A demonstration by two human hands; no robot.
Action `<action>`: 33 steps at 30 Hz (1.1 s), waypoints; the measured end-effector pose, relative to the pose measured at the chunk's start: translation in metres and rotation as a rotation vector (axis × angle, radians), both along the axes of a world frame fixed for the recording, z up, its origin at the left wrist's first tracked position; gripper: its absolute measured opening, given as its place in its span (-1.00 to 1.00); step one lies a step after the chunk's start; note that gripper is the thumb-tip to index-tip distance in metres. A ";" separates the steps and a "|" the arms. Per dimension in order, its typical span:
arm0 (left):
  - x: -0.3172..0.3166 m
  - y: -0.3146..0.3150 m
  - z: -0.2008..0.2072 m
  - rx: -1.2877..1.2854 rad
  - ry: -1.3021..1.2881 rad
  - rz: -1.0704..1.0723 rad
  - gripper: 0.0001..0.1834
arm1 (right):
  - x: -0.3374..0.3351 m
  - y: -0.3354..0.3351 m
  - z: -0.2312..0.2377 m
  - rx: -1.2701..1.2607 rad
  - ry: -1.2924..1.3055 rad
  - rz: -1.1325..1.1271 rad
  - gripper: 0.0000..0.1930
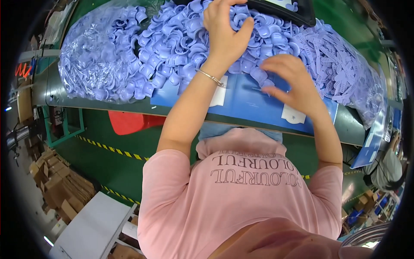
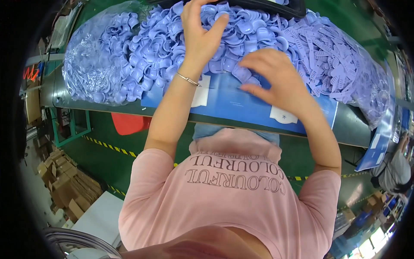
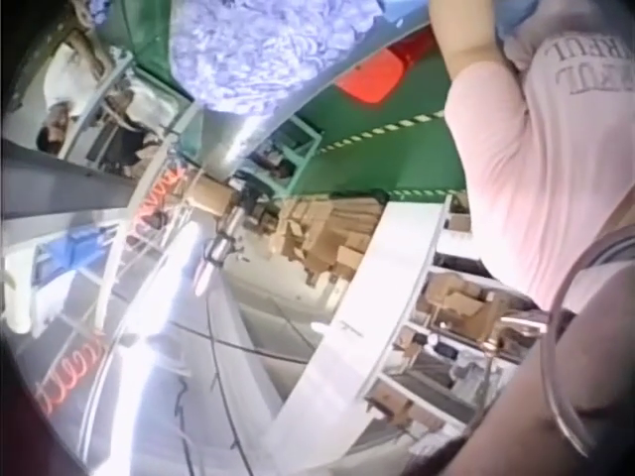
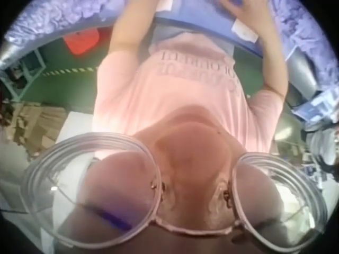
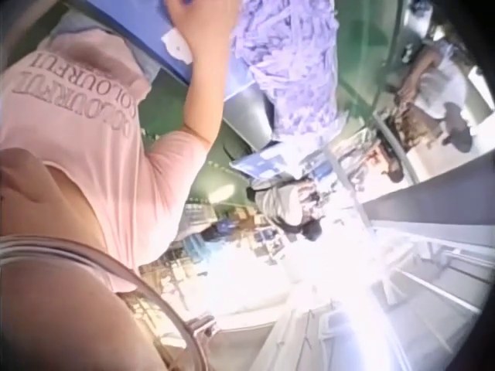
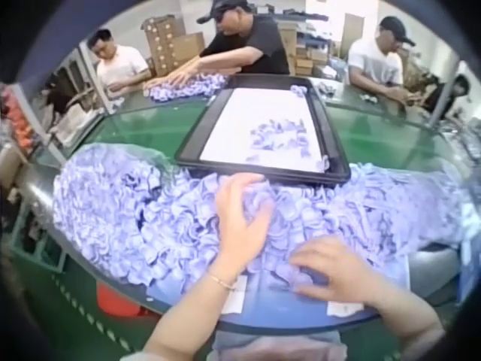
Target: Inspecting and sorting small blue plastic components on a factory workbench.
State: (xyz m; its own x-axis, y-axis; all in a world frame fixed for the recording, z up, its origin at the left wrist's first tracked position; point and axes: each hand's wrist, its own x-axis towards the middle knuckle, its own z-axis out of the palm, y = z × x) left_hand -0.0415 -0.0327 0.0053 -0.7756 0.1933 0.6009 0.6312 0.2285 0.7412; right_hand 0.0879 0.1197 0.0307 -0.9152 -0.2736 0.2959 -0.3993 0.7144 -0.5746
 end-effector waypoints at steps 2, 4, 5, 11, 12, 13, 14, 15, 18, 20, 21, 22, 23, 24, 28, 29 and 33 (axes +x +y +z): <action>0.001 -0.002 -0.003 -0.055 0.007 -0.020 -0.56 | 0.011 -0.008 -0.004 0.225 0.038 0.052 -0.54; -0.001 -0.004 -0.008 -0.111 0.018 -0.036 -0.54 | 0.017 -0.011 -0.009 0.226 0.012 0.023 -0.56; -0.003 -0.003 -0.013 -0.054 0.075 -0.125 -0.62 | 0.020 -0.010 -0.009 0.258 -0.046 -0.005 -0.60; 0.023 -0.014 0.022 -0.383 -0.312 -0.784 -0.71 | 0.031 0.004 -0.013 0.321 -0.209 0.017 -0.70; 0.023 -0.016 0.024 -0.462 -0.262 -0.939 -0.77 | 0.031 0.008 -0.012 0.307 -0.204 0.042 -0.72; 0.024 -0.020 0.020 -0.486 -0.148 -0.956 -0.77 | 0.029 0.011 -0.008 0.307 -0.204 0.034 -0.72; 0.025 -0.021 0.014 -0.487 -0.144 -0.964 -0.77 | 0.026 0.014 -0.001 0.296 -0.296 0.070 -0.73; 0.027 -0.022 0.006 -0.564 -0.051 -0.920 -0.74 | 0.024 0.016 0.003 0.285 -0.387 0.106 -0.75; 0.030 -0.015 -0.008 -0.701 0.085 -0.798 -0.74 | 0.016 0.018 0.005 0.327 -0.352 0.055 -0.76; 0.027 -0.010 -0.009 -0.643 0.124 -0.745 -0.78 | 0.014 0.014 0.003 0.336 -0.334 0.063 -0.76; 0.025 -0.010 -0.007 -0.648 0.139 -0.742 -0.78 | 0.013 0.012 0.002 0.343 -0.325 0.078 -0.76; 0.024 -0.011 -0.004 -0.617 0.093 -0.737 -0.80 | 0.013 0.010 0.002 0.341 -0.311 0.074 -0.76; 0.023 -0.011 0.000 -0.586 0.047 -0.732 -0.81 | 0.014 0.007 0.001 0.340 -0.317 0.078 -0.75; 0.021 -0.013 0.006 -0.595 0.061 -0.729 -0.81 | 0.014 0.005 0.000 0.338 -0.323 0.082 -0.75; 0.007 -0.007 0.035 -0.104 -0.071 -0.419 -0.83 | 0.012 0.000 -0.008 0.309 -0.285 0.073 -0.75; -0.005 -0.001 0.041 0.019 -0.039 -0.261 -0.82 | 0.013 -0.001 -0.008 0.298 -0.293 0.064 -0.76; -0.052 -0.007 0.034 -0.214 -0.086 -0.199 -0.36 | 0.013 -0.002 -0.003 0.309 -0.260 0.048 -0.76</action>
